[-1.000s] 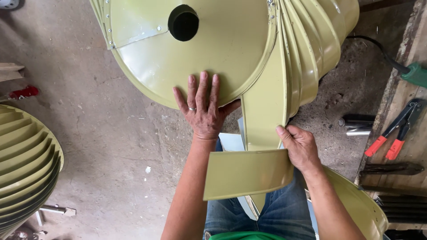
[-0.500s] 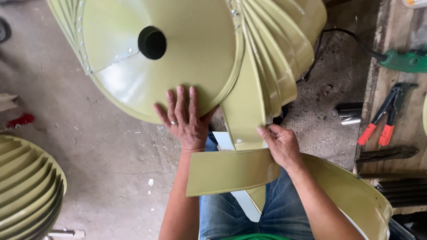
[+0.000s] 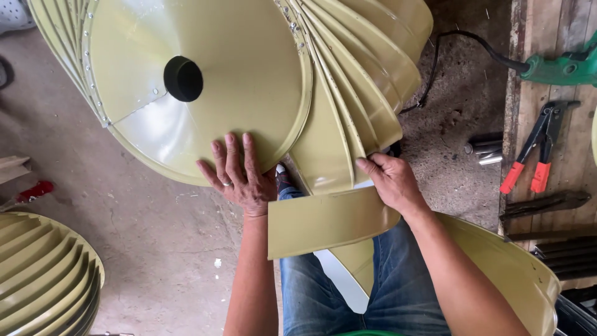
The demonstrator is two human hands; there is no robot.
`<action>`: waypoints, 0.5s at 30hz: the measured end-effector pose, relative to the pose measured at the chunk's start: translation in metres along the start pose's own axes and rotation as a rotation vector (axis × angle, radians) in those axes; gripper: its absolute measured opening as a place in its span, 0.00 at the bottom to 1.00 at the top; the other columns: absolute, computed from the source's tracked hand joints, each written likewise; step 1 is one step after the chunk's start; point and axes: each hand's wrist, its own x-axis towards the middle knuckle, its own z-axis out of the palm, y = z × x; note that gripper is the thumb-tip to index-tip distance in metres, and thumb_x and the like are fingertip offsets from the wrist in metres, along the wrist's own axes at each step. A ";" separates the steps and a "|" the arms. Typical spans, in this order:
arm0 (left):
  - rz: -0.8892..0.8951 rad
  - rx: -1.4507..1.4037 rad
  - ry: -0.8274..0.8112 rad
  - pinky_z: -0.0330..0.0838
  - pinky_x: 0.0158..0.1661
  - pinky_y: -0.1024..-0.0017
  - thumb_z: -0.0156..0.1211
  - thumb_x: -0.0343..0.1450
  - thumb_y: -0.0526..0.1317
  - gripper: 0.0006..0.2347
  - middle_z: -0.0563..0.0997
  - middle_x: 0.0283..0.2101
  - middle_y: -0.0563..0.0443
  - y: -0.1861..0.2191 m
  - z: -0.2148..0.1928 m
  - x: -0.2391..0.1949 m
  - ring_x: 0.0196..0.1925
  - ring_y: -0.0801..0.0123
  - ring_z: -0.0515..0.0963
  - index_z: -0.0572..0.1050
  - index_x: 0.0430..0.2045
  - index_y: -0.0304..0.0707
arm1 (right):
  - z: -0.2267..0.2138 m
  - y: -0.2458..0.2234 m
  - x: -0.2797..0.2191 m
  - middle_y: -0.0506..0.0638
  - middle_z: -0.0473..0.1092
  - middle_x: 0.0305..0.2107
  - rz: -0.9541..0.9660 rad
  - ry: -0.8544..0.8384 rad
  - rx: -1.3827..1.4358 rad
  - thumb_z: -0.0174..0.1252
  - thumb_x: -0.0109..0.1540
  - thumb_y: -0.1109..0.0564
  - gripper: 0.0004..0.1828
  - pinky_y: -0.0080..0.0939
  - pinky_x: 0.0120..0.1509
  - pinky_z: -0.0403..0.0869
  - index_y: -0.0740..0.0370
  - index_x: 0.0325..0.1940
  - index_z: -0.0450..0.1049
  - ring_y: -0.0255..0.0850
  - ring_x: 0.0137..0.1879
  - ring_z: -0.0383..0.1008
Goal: Assembling the metal blades of a turbine ventilator to a circular base using a drill and a riveter.
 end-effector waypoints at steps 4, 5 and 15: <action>0.016 0.039 0.009 0.50 0.74 0.39 0.52 0.81 0.52 0.18 0.73 0.66 0.47 -0.002 0.003 -0.004 0.74 0.53 0.65 0.74 0.63 0.45 | -0.002 -0.006 -0.004 0.47 0.73 0.21 -0.074 0.044 -0.041 0.60 0.68 0.47 0.16 0.36 0.35 0.70 0.62 0.37 0.79 0.32 0.28 0.70; 0.026 0.047 0.016 0.50 0.74 0.39 0.53 0.81 0.51 0.18 0.73 0.66 0.47 -0.003 0.004 -0.004 0.74 0.53 0.65 0.74 0.62 0.45 | -0.004 -0.008 -0.002 0.46 0.73 0.22 -0.103 0.047 -0.027 0.60 0.68 0.47 0.16 0.34 0.37 0.70 0.62 0.38 0.79 0.31 0.30 0.71; 0.025 0.023 0.014 0.49 0.73 0.37 0.54 0.80 0.54 0.20 0.71 0.66 0.46 -0.002 0.000 -0.001 0.74 0.51 0.65 0.71 0.64 0.45 | 0.006 -0.020 -0.016 0.45 0.77 0.26 0.041 0.027 0.144 0.61 0.67 0.48 0.15 0.32 0.40 0.72 0.64 0.41 0.81 0.29 0.34 0.72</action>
